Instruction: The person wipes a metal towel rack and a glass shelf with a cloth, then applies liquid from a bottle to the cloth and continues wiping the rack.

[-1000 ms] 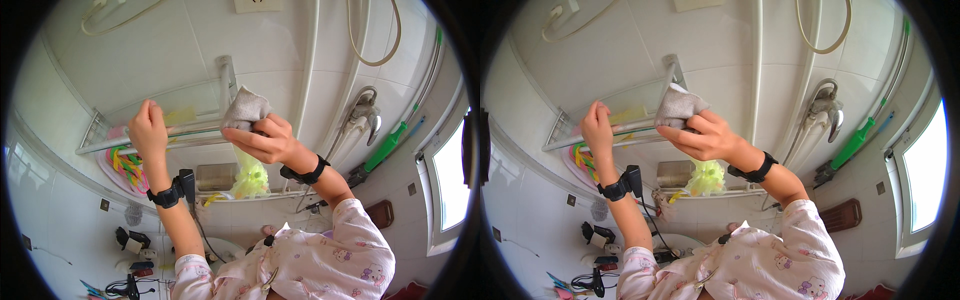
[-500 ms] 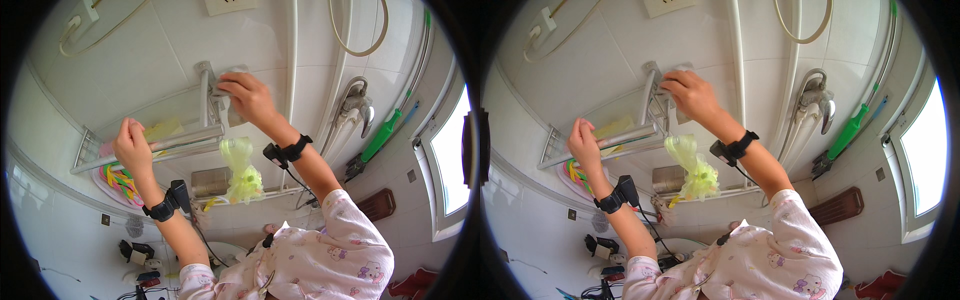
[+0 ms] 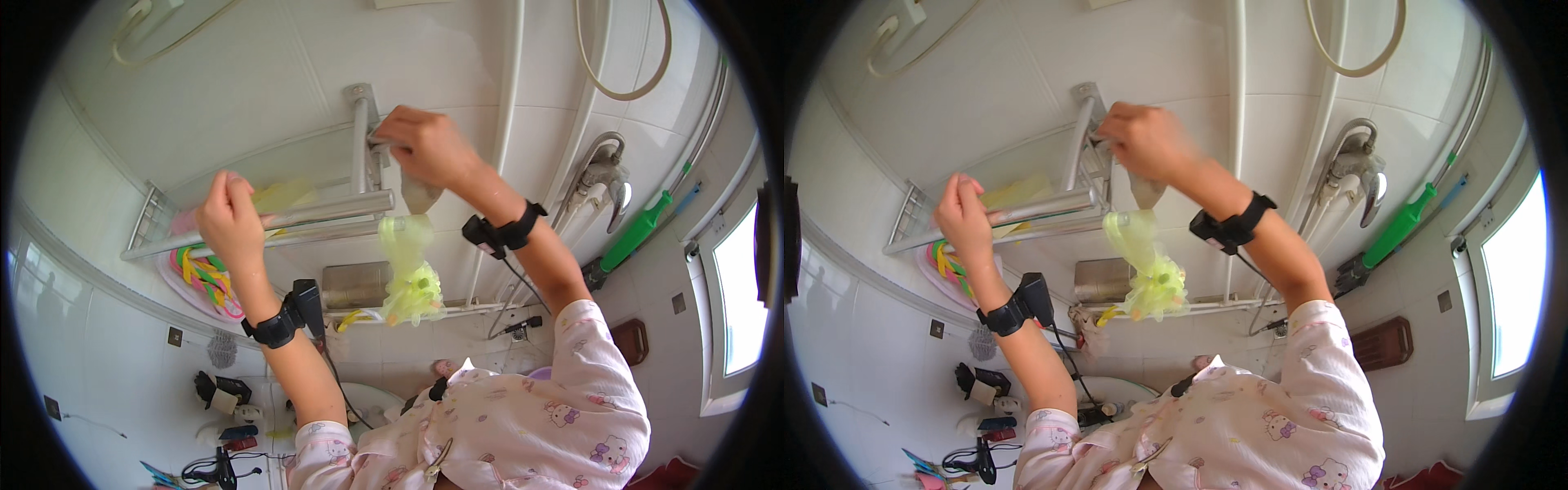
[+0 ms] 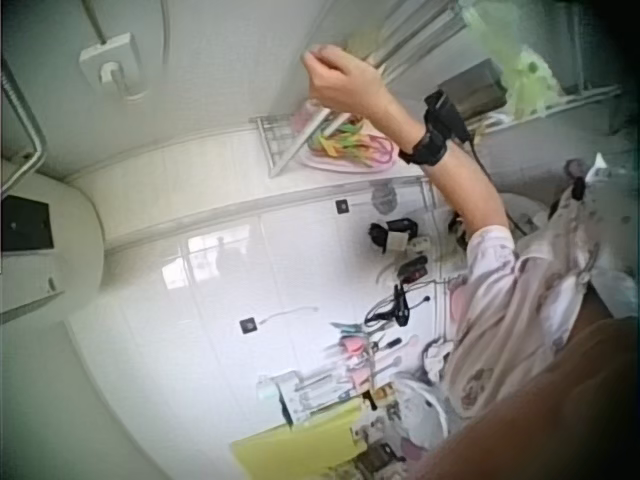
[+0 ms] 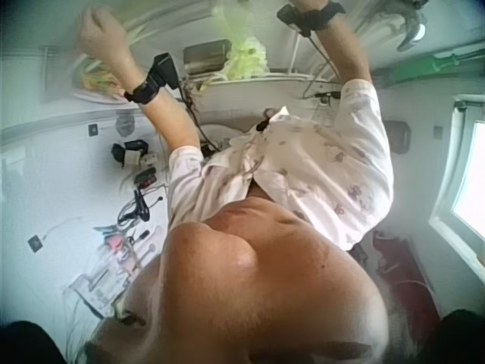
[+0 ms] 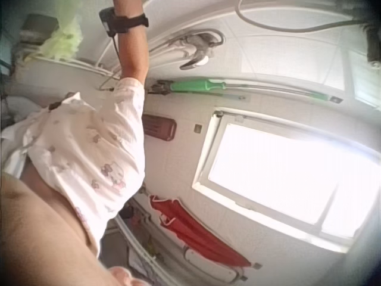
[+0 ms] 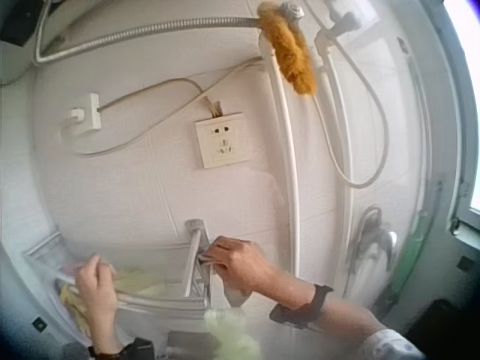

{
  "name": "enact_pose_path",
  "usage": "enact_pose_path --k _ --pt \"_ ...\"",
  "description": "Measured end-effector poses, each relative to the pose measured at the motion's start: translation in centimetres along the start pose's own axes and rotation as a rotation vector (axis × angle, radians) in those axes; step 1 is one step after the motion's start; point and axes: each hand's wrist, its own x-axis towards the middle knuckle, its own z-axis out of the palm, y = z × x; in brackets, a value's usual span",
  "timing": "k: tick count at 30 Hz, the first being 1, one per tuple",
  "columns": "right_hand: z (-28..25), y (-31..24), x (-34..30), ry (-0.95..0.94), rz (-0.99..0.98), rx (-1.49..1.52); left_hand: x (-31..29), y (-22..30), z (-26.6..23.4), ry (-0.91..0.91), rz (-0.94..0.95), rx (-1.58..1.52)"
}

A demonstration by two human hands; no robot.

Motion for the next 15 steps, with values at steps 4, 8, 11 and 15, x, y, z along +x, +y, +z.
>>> enact_pose_path --k 4,8,11,15 --pt "-2.6 -0.9 3.7 0.083 0.005 -0.020 0.0 -0.4 0.1 -0.042 -0.116 -0.014" --pt "-3.0 -3.0 10.8 -0.033 -0.275 -0.056 -0.1 -0.5 0.1 0.034 0.068 0.085" --pt "-1.1 -5.0 15.3 -0.516 -0.415 -0.257 0.0 -0.5 -0.2 0.039 0.135 0.218" --pt "3.6 -7.0 16.0 -1.306 -0.329 -0.632 0.0 -0.1 -0.4 0.046 0.178 0.193"
